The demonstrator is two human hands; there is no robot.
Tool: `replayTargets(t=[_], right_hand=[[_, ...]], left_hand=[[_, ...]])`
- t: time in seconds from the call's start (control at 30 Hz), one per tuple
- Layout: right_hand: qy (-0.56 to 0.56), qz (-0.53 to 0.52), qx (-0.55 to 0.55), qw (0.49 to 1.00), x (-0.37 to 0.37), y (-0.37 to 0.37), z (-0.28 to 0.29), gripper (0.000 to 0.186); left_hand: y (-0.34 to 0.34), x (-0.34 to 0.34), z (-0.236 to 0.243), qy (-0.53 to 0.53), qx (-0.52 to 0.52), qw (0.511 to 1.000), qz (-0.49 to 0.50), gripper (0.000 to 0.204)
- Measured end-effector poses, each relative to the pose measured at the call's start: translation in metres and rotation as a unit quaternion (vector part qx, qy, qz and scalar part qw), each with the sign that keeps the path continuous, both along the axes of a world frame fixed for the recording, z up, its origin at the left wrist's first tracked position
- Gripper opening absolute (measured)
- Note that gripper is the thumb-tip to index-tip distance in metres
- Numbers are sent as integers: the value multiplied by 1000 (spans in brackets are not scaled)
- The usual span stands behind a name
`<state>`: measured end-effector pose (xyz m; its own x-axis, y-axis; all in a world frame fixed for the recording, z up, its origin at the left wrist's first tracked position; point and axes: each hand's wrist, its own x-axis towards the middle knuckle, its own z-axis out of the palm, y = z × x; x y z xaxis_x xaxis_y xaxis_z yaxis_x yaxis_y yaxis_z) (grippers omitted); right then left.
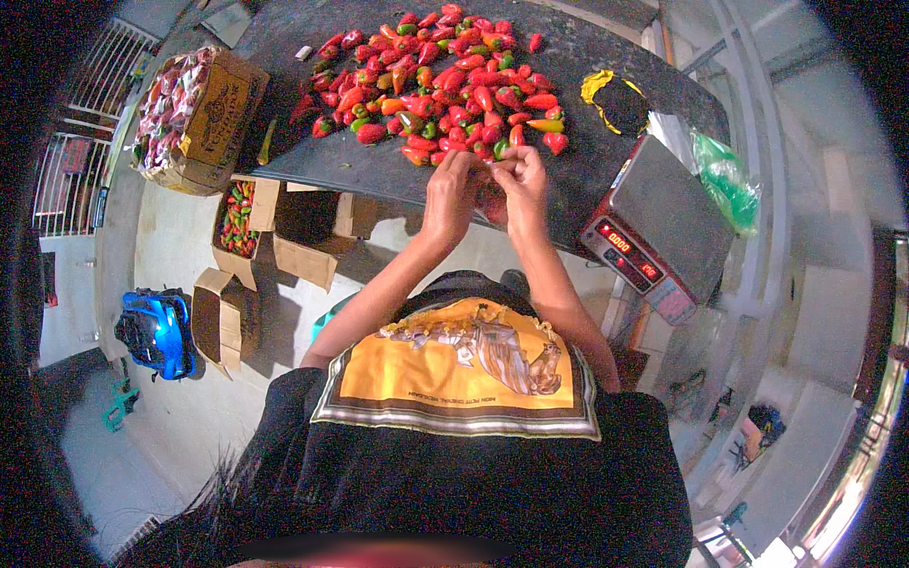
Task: The person selects red and green peppers from a pile on a table, places them on a digital scale, transfers them into a clear plastic bag, and ties the bag closed. The process is repeated multiple times throughout the clip.
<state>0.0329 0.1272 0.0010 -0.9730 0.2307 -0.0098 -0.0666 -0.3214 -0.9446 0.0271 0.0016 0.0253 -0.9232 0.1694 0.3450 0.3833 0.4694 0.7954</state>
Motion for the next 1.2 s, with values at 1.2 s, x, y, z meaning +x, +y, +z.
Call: replayTargets(t=[1.2], right_hand=[[-83, 109, -82, 987, -49, -6, -38, 19]], left_hand=[[-39, -47, -58, -171, 200, 959, 107, 62]])
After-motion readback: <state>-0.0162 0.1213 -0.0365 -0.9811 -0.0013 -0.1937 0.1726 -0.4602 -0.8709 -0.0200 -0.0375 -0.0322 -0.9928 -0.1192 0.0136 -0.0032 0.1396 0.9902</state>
